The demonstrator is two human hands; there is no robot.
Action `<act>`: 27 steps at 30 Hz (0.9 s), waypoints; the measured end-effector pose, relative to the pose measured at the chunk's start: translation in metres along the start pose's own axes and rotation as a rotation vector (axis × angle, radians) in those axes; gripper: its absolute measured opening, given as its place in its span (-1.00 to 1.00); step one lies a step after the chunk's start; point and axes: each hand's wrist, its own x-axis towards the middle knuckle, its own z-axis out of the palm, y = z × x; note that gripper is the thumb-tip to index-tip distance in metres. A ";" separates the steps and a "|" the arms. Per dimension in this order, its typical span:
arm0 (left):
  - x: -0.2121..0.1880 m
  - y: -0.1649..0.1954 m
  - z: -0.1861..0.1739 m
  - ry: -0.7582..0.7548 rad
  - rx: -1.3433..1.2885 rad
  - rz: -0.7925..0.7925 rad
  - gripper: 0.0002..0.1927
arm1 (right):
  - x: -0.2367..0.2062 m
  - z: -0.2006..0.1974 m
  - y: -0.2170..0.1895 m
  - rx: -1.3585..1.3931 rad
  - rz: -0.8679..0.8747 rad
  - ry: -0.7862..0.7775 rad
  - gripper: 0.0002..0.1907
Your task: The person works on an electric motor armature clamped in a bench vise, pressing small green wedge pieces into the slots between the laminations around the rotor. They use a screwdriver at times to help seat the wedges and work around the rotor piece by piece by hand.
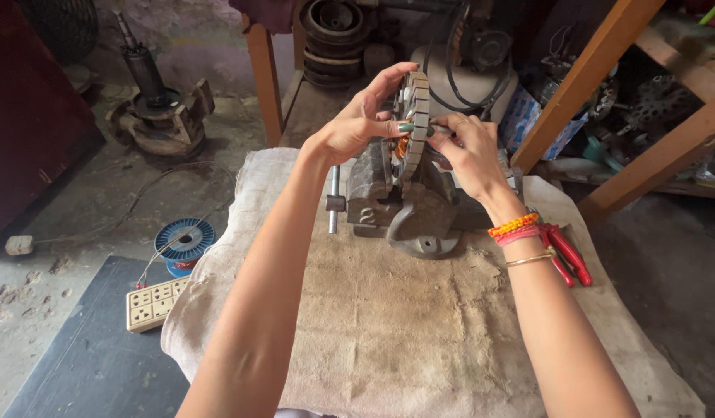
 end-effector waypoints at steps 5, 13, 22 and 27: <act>0.001 -0.001 -0.003 0.007 0.002 -0.014 -0.01 | 0.002 0.004 0.013 0.035 -0.030 -0.012 -0.50; 0.002 -0.003 -0.003 0.035 0.002 0.004 -0.03 | 0.008 0.007 0.022 0.100 -0.085 0.027 -0.36; 0.005 -0.008 -0.003 0.023 -0.071 0.036 -0.02 | 0.014 0.010 0.031 0.250 -0.009 0.002 -0.41; 0.005 -0.006 -0.006 0.053 0.047 0.013 -0.02 | 0.011 0.009 0.023 0.213 -0.059 0.042 -0.43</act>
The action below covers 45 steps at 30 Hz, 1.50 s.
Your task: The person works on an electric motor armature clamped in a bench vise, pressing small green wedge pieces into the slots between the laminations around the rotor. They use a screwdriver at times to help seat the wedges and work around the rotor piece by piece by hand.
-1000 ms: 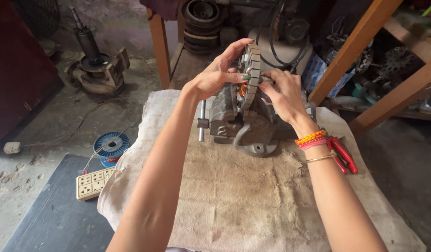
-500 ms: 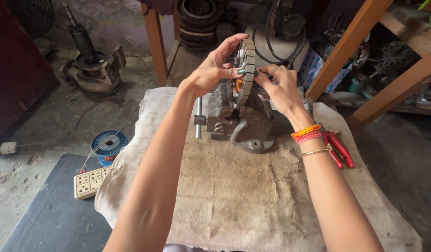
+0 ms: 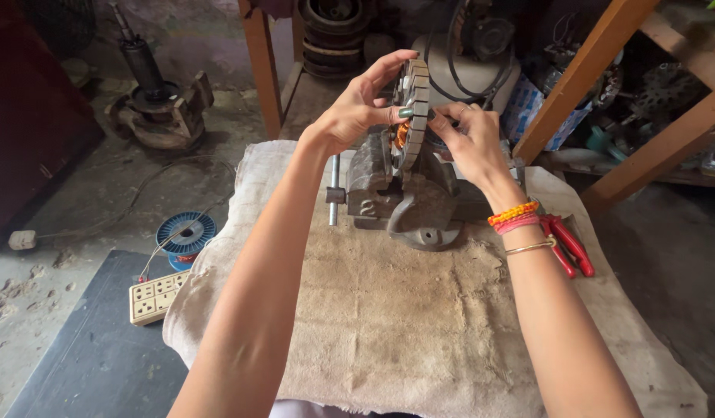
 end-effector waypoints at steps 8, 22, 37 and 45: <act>0.002 -0.005 0.003 0.012 -0.084 0.027 -0.09 | 0.001 0.003 0.009 -0.181 -0.078 0.078 -0.42; 0.004 -0.009 0.002 0.013 -0.072 0.053 -0.20 | -0.001 0.006 -0.013 0.000 0.143 0.032 -0.44; 0.004 -0.010 0.007 0.044 -0.091 0.052 -0.11 | -0.006 0.004 -0.019 -0.214 -0.086 0.046 -0.47; -0.001 -0.009 0.012 0.064 -0.082 0.062 -0.09 | -0.008 0.001 -0.020 -0.244 -0.129 0.033 -0.38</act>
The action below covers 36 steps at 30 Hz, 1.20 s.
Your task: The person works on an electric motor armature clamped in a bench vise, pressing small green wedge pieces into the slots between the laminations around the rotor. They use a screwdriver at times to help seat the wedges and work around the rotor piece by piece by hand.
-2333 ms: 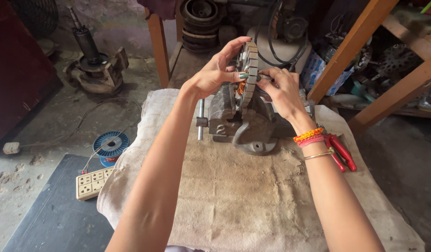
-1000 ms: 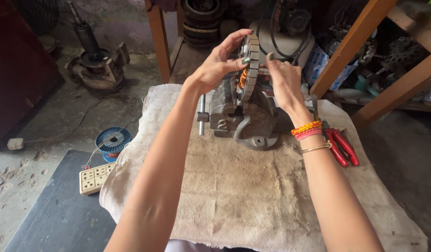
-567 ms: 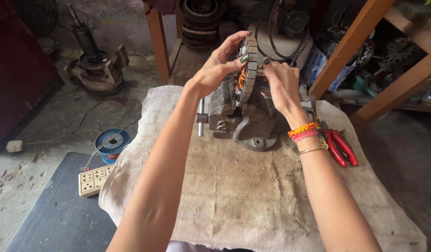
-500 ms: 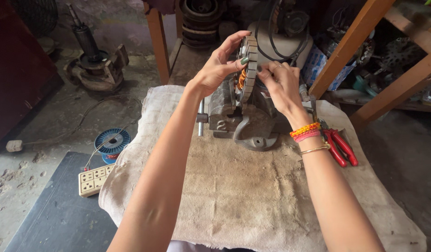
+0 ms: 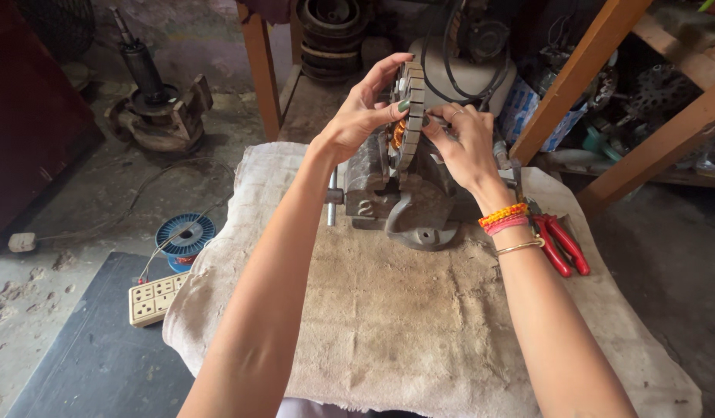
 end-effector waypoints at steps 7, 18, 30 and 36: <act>0.000 0.001 0.000 -0.015 -0.087 -0.018 -0.04 | 0.002 -0.002 -0.001 0.066 0.079 -0.092 -0.34; 0.000 0.005 0.000 -0.006 -0.013 -0.034 0.02 | 0.000 -0.005 -0.010 0.076 0.126 -0.040 -0.47; -0.001 0.004 0.001 0.006 0.004 -0.038 -0.01 | 0.004 0.000 0.000 0.088 0.102 -0.067 -0.48; -0.003 0.003 -0.001 -0.015 -0.023 -0.023 -0.02 | 0.000 -0.001 -0.003 0.085 0.112 -0.023 -0.44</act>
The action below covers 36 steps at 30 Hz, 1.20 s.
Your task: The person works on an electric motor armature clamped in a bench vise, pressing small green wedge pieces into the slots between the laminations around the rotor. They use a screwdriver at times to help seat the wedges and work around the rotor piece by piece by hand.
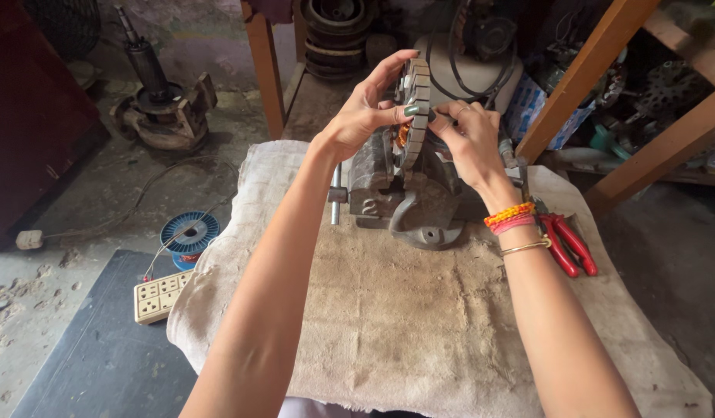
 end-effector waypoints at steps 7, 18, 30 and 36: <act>0.002 -0.002 0.002 0.021 -0.008 0.000 -0.04 | 0.006 -0.001 0.002 0.061 0.059 -0.054 -0.35; 0.003 0.000 -0.002 0.002 0.048 0.014 -0.12 | 0.006 0.003 0.005 -0.025 0.026 0.014 -0.45; 0.006 -0.015 0.009 0.113 0.124 0.091 -0.30 | 0.006 0.015 0.012 -0.060 -0.009 0.111 -0.48; 0.004 -0.014 0.011 0.117 0.100 0.090 -0.30 | 0.007 0.026 0.016 -0.112 -0.074 0.165 -0.50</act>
